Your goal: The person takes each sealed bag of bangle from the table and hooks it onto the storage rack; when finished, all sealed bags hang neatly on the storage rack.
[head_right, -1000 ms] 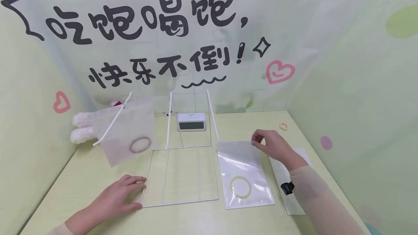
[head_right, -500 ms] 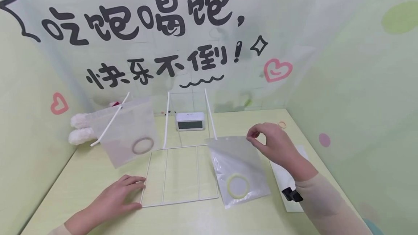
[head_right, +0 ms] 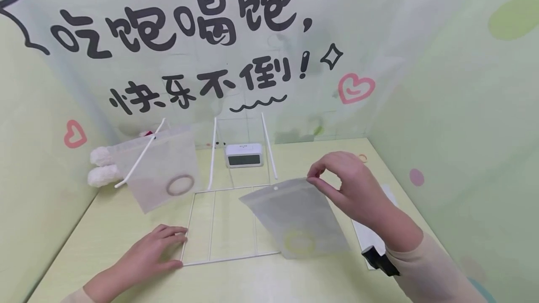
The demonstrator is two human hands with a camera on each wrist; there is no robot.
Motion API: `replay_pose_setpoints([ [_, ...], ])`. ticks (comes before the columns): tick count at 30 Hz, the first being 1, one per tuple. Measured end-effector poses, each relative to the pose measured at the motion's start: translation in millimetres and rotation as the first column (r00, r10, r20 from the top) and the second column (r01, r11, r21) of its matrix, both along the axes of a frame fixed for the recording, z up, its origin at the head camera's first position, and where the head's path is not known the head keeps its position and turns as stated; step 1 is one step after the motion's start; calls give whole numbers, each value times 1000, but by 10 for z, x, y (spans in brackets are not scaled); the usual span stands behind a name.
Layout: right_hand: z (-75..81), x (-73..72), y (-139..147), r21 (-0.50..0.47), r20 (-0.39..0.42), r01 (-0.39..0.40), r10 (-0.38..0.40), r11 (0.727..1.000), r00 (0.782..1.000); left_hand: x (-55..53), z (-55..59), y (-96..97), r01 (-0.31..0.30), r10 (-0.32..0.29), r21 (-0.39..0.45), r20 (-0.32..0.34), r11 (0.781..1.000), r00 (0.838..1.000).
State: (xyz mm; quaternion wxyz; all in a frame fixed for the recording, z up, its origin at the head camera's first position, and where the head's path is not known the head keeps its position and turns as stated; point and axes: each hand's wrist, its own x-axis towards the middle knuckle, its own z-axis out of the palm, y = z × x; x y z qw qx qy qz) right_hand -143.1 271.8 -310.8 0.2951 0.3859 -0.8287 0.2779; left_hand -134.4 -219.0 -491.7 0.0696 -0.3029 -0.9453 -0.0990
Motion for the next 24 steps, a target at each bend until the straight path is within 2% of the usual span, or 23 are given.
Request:
replay_pose_setpoints([
  [5,114,84,-144,-22,-41,-99,98,995,994,-8,-5,-3,-3,3,2,7,1000,1000],
  [10,223,140,-278,-53,-93,-154,149,987,984,-8,-8,-4,-1,1,-4,1,1000,1000],
  [17,369,145,-459,-67,-168,-187,174,980,970,4,-5,-5,0,0,-6,3,1000,1000],
  [24,483,154,-664,-67,-184,-225,210,972,960,-21,-21,-4,19,-19,-8,-20,1000,1000],
])
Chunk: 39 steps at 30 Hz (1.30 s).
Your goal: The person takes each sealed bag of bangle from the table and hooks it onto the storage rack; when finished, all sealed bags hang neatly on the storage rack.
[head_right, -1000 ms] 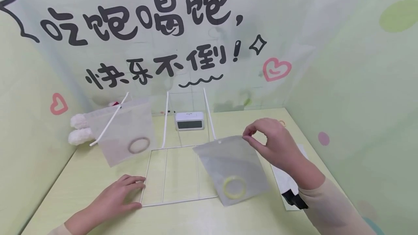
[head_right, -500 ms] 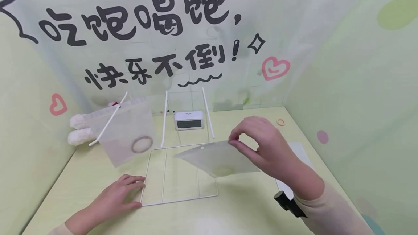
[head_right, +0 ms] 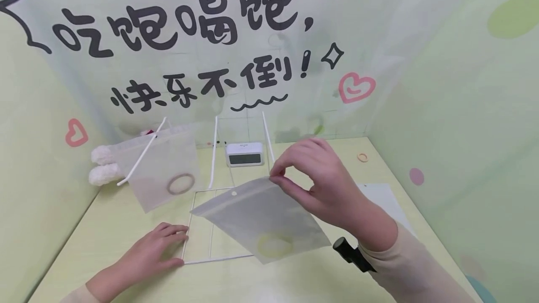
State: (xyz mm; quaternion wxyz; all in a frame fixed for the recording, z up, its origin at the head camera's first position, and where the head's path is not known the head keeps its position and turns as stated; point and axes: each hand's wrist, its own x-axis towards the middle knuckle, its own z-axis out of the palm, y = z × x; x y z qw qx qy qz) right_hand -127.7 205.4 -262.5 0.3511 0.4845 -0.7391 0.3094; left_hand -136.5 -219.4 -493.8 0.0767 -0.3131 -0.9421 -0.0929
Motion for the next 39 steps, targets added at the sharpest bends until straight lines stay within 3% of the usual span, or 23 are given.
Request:
replay_pose_setpoints([
  [9,54,-95,-260,7,46,-48,47,999,998,-13,3,5,-7,7,-24,0,1000,1000],
  [23,24,-374,-329,79,136,5,-15,997,991,15,11,18,5,-5,-19,-1,1000,1000],
  [39,16,-834,-348,74,242,22,-39,997,970,18,18,24,-6,6,-20,4,1000,1000],
])
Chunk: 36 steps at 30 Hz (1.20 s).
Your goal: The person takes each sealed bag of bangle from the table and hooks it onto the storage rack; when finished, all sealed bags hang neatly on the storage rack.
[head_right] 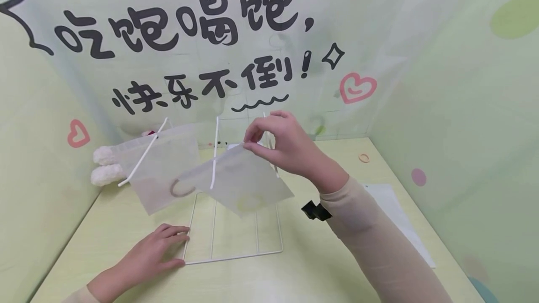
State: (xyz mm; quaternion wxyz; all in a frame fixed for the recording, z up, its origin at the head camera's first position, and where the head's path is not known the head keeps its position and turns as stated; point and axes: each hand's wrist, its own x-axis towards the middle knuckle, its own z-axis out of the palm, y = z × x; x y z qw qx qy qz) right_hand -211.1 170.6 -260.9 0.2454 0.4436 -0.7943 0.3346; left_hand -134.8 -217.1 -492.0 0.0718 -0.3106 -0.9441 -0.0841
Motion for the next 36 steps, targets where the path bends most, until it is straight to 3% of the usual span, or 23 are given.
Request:
replay_pose_setpoints([
  [9,-13,-174,-14,22,73,59,-61,998,995,5,-3,3,3,-3,10,-3,1000,1000],
  [21,-35,-202,41,48,77,63,-67,997,995,9,12,7,-11,11,4,14,1000,1000],
  [25,-67,-182,178,29,59,82,-84,996,995,10,12,8,-10,10,4,14,1000,1000],
  [29,-133,-162,384,18,71,152,-153,988,986,6,15,8,-13,13,5,11,1000,1000],
  [36,-435,-146,845,64,128,282,-288,957,949,9,20,2,-11,11,13,16,1000,1000],
])
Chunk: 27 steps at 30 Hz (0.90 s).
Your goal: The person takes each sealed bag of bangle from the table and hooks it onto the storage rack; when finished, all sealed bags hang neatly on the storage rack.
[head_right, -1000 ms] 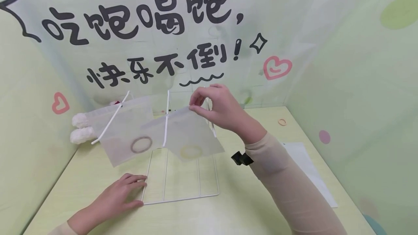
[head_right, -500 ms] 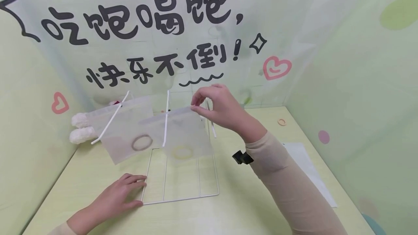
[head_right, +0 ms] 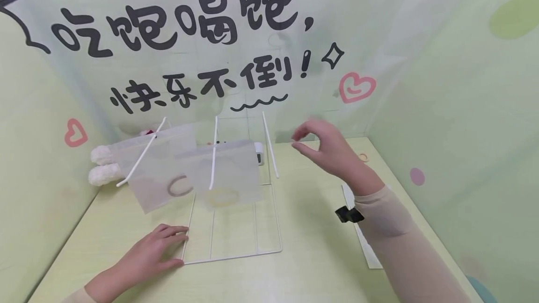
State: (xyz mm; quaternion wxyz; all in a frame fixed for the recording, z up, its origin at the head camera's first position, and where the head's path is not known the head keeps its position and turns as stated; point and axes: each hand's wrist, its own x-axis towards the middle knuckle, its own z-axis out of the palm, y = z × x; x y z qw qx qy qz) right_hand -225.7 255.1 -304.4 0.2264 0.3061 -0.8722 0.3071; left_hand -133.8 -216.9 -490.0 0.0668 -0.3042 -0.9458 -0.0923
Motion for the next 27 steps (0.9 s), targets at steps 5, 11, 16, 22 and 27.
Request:
replay_pose_setpoints([
  [5,-300,5,324,46,52,75,-77,996,996,13,-8,-12,-2,2,-1,1,1000,1000],
  [11,-620,5,760,94,129,178,-189,980,974,15,-20,-27,-8,8,-7,4,1000,1000],
  [16,-877,-27,1193,66,168,266,-273,962,947,6,-16,-25,-18,18,-7,7,1000,1000],
  [22,-1115,-15,1683,107,198,339,-354,935,914,-1,-33,-32,-31,32,-8,19,999,999],
  [27,-1278,-21,2034,253,200,356,-409,900,891,-6,-21,-17,-28,29,-9,21,1000,999],
])
